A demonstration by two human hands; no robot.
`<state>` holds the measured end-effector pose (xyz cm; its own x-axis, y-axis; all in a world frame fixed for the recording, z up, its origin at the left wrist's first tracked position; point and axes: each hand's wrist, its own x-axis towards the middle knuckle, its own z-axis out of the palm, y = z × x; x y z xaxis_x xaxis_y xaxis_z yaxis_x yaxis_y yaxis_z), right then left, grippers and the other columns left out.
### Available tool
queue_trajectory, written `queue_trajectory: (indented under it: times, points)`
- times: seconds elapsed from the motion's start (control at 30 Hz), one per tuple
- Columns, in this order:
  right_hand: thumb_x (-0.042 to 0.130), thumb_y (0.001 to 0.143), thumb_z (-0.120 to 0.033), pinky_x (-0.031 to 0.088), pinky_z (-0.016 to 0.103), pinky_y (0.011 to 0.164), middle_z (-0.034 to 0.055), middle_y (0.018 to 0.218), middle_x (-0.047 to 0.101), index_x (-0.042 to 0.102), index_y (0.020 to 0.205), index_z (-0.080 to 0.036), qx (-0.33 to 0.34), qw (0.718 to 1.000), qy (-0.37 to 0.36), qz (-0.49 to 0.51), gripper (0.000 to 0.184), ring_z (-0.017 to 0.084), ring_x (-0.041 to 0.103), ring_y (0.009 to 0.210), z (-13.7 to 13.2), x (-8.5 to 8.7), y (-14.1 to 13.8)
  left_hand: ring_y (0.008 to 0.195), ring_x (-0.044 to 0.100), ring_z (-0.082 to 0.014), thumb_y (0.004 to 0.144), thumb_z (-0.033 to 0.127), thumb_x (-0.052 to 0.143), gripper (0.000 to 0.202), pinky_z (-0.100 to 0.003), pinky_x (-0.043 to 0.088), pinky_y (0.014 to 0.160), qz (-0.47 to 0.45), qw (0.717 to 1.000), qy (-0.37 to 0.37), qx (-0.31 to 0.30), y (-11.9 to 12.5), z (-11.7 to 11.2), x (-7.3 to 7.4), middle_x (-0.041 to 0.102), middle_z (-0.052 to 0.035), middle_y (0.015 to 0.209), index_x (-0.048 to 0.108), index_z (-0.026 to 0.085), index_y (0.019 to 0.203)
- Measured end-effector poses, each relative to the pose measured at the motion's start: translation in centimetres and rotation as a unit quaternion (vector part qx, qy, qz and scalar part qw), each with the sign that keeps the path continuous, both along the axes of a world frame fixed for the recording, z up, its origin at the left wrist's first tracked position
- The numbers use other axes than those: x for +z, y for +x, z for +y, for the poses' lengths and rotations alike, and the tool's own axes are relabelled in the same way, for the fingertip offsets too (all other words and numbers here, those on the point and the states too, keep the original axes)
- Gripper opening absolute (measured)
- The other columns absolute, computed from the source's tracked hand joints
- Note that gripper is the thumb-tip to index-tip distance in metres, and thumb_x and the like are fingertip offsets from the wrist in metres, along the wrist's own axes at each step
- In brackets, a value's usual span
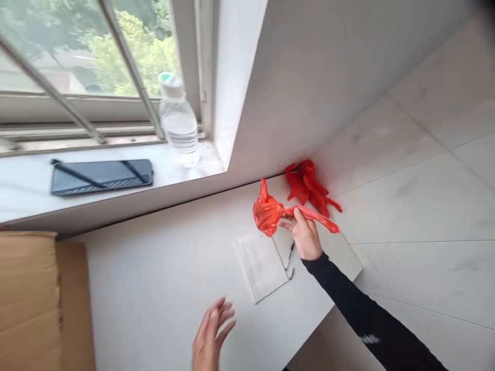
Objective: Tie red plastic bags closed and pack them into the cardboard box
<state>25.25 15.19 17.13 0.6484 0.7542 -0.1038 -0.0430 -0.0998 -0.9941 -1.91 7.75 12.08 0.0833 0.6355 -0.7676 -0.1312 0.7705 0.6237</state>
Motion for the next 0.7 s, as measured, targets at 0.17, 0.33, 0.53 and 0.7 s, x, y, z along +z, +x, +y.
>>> queue_trajectory:
  times: [0.17,0.33,0.53,0.7]
  points:
    - [0.060,0.095,-0.038,0.054,0.041,0.090,0.0090,0.115,0.065,0.068,0.115,-0.027,0.394,0.914,-0.086,0.027,0.025,0.025,0.064,0.104,-10.2,0.8,-7.3,0.114,0.062,-0.0334,0.087,0.056,0.060,0.057,-0.043,0.057,0.081,-0.289,0.951,-0.057,0.096,1.9,1.3,-2.3,0.067,-0.0134,0.122,0.056,0.022,0.134]
    - [0.049,0.100,-0.039,0.054,0.041,0.087,0.0090,0.113,0.064,0.055,0.131,-0.029,0.425,0.896,-0.124,0.032,0.033,0.021,0.063,0.098,-12.2,-6.4,-8.5,0.102,0.065,-0.0291,0.082,0.045,0.072,0.047,-0.035,0.052,0.084,-0.223,0.972,0.030,0.073,-2.2,-1.6,-7.0,0.068,-0.0102,0.114,0.063,0.020,0.122]
    - [0.055,0.096,-0.050,0.054,0.033,0.072,0.0085,0.113,0.060,0.049,0.135,-0.027,0.436,0.897,-0.049,0.051,0.045,0.020,0.059,0.092,-10.2,-13.5,-10.9,0.120,0.055,-0.0302,0.090,0.041,0.065,0.049,-0.037,0.045,0.100,-0.191,0.947,0.226,-0.127,-4.5,-3.5,-10.9,0.059,-0.0087,0.134,0.053,0.026,0.135]
    - [0.060,0.094,-0.048,0.048,0.027,0.057,0.0000,0.080,0.059,0.062,0.098,-0.021,0.413,0.909,0.053,0.033,0.027,0.012,0.054,0.063,-12.2,-15.5,-11.7,0.102,0.065,-0.0303,0.094,0.053,0.053,0.046,-0.039,0.051,0.085,-0.251,0.913,0.292,-0.135,-3.4,-5.4,-12.7,0.067,-0.0130,0.115,0.058,0.020,0.126]
